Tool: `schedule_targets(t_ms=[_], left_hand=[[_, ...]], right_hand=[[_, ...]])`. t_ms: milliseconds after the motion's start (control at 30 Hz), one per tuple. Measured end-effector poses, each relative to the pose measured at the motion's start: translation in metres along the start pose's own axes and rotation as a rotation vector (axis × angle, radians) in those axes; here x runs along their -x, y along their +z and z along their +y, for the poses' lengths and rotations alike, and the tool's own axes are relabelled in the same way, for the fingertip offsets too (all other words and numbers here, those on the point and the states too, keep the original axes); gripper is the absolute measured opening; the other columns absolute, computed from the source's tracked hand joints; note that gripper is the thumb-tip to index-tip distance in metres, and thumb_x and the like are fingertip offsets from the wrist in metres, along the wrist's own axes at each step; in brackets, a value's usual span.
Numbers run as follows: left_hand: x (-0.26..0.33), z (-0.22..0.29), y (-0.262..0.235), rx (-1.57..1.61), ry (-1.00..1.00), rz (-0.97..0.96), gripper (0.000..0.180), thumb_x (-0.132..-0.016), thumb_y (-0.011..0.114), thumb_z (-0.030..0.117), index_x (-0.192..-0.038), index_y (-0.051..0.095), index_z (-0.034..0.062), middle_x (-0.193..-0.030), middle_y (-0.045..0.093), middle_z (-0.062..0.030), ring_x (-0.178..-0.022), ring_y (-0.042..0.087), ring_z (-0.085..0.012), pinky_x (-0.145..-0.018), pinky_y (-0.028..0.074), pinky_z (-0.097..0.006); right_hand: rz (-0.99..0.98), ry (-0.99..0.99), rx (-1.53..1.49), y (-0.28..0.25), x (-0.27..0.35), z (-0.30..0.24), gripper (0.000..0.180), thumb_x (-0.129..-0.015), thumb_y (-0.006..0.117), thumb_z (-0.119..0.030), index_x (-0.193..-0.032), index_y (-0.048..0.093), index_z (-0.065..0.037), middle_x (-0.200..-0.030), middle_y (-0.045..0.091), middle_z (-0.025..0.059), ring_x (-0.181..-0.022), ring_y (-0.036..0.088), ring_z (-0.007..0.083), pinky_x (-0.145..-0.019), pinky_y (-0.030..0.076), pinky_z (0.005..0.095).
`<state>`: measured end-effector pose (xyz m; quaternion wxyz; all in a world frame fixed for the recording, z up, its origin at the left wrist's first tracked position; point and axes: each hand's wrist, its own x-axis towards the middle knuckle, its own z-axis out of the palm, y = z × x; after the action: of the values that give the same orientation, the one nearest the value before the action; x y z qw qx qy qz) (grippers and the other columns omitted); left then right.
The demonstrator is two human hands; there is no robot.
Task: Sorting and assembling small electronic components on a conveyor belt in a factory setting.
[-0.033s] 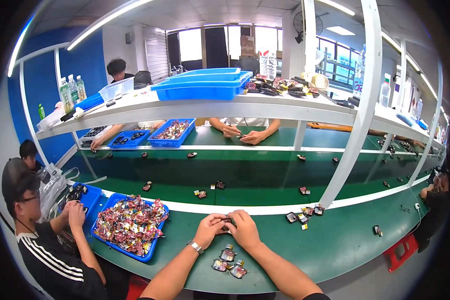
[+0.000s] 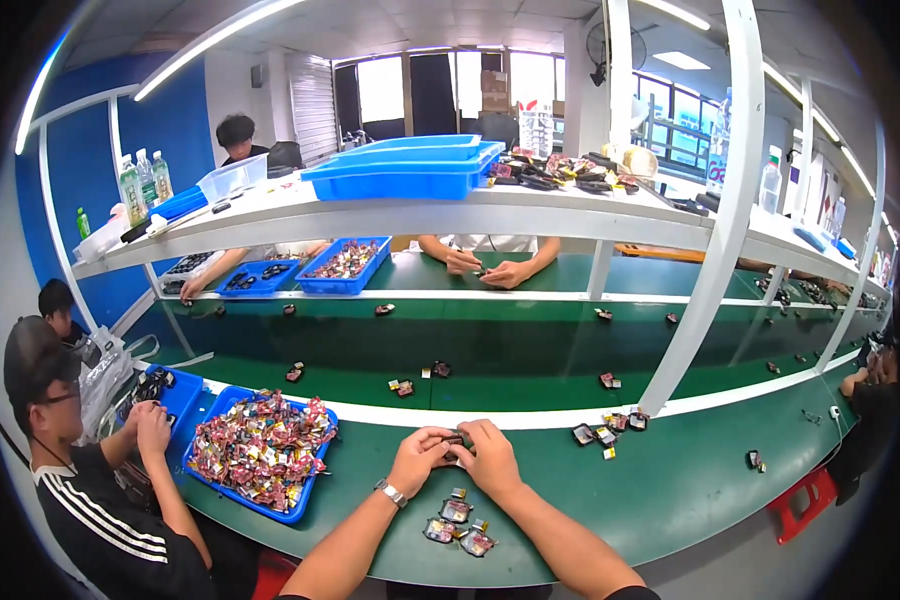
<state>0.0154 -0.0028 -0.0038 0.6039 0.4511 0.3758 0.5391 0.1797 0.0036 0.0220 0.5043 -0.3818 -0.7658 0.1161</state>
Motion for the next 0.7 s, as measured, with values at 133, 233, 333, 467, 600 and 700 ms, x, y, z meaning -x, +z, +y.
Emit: schedule_targets(t_ms=[133,233,333,467,600,700], left_hand=[[-0.002,-0.003,0.0,-0.082,0.036,0.005,0.02,-0.094,0.054,0.001,-0.113,0.055,-0.0014,-0.111,0.064,-0.0133,-0.098,0.065,-0.0182,-0.08,0.057,-0.031],[-0.003,-0.007,0.002,-0.16,0.048,0.033,0.018,-0.094,0.053,0.001,-0.112,0.056,-0.0017,-0.111,0.065,-0.013,-0.097,0.065,-0.0171,-0.08,0.056,-0.03],[-0.002,-0.009,0.002,-0.258,0.136,0.025,0.019,-0.094,0.052,0.001,-0.113,0.055,-0.0017,-0.112,0.065,-0.0118,-0.098,0.065,-0.0167,-0.08,0.055,-0.03],[-0.004,-0.001,0.004,-0.227,0.223,0.166,0.019,-0.093,0.053,0.0,-0.112,0.056,-0.0025,-0.109,0.066,-0.0118,-0.098,0.065,-0.0174,-0.081,0.054,-0.029],[-0.012,-0.004,-0.007,-0.229,0.206,0.245,0.019,-0.092,0.053,0.001,-0.111,0.056,-0.0023,-0.109,0.066,-0.0117,-0.096,0.066,-0.0185,-0.078,0.055,-0.029],[-0.015,-0.01,-0.011,-0.278,0.216,0.233,0.016,-0.091,0.054,0.0,-0.106,0.059,-0.0025,-0.104,0.067,-0.0121,-0.089,0.067,-0.0177,-0.074,0.056,-0.028]], right_hand=[[-0.114,0.136,-0.269,-0.003,0.001,0.011,0.022,-0.08,0.073,-0.006,-0.1,0.066,-0.001,-0.091,0.062,0.0108,-0.071,0.066,0.0211,-0.066,0.056,0.0305],[-0.098,0.212,-0.293,0.004,0.005,0.018,0.021,-0.081,0.073,-0.006,-0.101,0.068,0.0,-0.09,0.065,0.0101,-0.071,0.067,0.0156,-0.065,0.055,0.0263],[-0.082,0.282,-0.303,0.011,0.004,0.016,0.018,-0.081,0.073,-0.005,-0.097,0.068,0.0,-0.09,0.066,0.0099,-0.072,0.067,0.0141,-0.066,0.055,0.0263],[-0.002,0.337,-0.312,0.013,-0.025,0.05,0.014,-0.081,0.071,-0.007,-0.093,0.068,0.0,-0.081,0.066,0.0073,-0.069,0.063,0.0106,-0.066,0.053,0.025],[0.118,0.556,-0.082,-0.002,-0.076,0.125,0.026,-0.074,0.08,-0.017,-0.09,0.07,0.001,-0.071,0.069,0.0094,-0.068,0.066,0.0149,-0.065,0.052,0.029],[-0.069,0.627,0.169,-0.009,-0.093,0.144,0.034,-0.074,0.08,-0.024,-0.096,0.07,0.0,-0.083,0.07,0.0137,-0.079,0.067,0.0239,-0.073,0.053,0.0347]])
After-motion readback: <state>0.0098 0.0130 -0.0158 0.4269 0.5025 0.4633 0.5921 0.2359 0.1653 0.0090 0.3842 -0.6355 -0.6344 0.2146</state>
